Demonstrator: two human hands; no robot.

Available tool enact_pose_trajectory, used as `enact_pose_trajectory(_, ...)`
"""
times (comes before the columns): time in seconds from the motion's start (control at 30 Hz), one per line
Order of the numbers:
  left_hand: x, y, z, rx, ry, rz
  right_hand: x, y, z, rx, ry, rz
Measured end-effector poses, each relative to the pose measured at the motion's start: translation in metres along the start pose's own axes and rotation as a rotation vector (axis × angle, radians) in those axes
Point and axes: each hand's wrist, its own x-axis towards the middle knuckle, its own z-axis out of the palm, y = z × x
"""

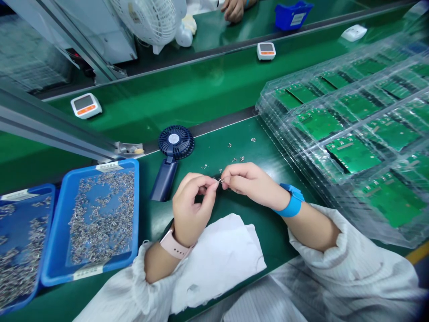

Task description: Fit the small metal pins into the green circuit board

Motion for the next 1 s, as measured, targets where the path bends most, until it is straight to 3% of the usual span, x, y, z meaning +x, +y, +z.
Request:
enact_pose_trajectory(0.27,-0.0007,0.0003,-0.0007,0.054,-0.009,0.022,0.0005,0.0019,-0.0048,0.218,-0.141,0.193)
enact_pose_trajectory(0.47,-0.0004,0.0007,-0.0007,0.034,-0.019,0.004,0.0017,0.0046,-0.0050,0.369,-0.183,0.242)
enact_pose_trajectory(1.0,0.0010,-0.0001,-0.0002,-0.026,-0.007,-0.016,0.0014,0.0039,-0.0055,0.352,-0.205,0.280)
